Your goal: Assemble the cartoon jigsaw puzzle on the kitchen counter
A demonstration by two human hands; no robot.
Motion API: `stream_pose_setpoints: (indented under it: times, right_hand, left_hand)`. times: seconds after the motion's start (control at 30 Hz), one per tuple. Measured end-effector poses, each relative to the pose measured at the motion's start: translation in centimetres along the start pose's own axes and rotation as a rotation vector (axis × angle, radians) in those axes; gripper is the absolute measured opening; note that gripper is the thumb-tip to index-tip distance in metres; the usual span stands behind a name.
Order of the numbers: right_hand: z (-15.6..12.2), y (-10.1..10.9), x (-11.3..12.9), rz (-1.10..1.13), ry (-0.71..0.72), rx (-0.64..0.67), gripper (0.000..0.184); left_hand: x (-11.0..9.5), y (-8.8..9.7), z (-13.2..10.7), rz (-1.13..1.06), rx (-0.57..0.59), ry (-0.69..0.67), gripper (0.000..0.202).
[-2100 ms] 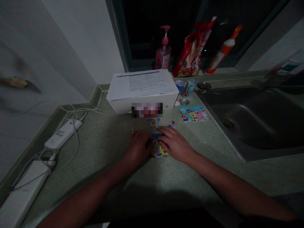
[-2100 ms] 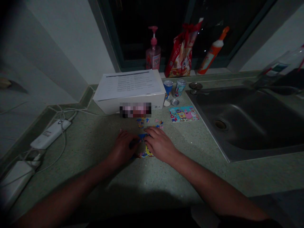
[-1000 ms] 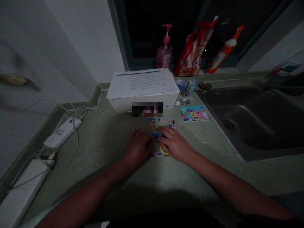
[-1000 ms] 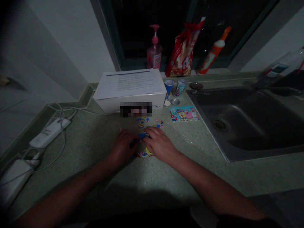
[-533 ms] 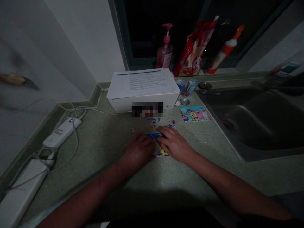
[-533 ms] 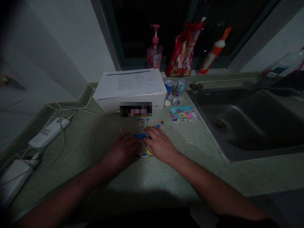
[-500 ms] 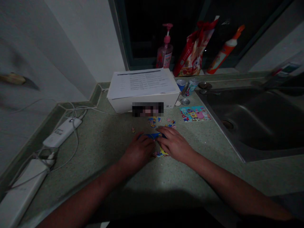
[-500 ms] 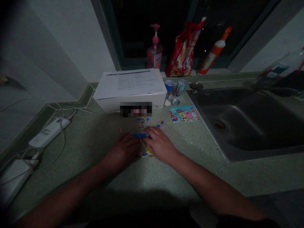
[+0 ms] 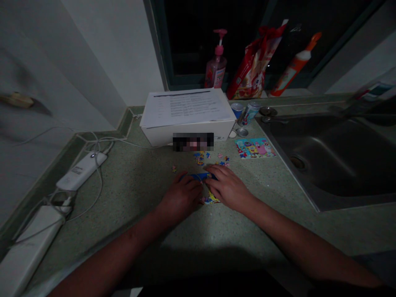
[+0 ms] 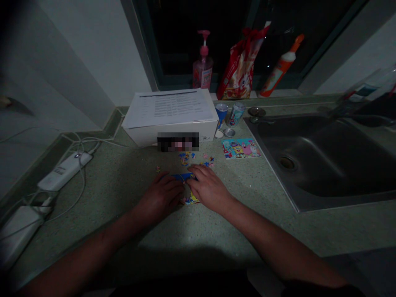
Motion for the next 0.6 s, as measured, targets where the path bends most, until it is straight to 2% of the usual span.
stream_pose_setpoints:
  times: [0.37,0.6]
  right_hand:
    - [0.31,-0.1,0.37,-0.059,0.025,0.035,0.017]
    - [0.21,-0.17,0.26,-0.015,0.01,-0.001,0.021]
  left_hand:
    - [0.27,-0.06,0.0,-0.035,-0.003,0.012,0.011]
    - [0.4,0.08,-0.04,-0.043,-0.021,0.021,0.011]
Point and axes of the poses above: each hand's wrist, its own z-axis towards the middle knuckle, its own y-axis out of the back of the hand, x = y × z, the point moved 7 cm from there along z, towards the middle knuckle, and after that the axes turned 12 degrees about y, right-handed, at the moved point
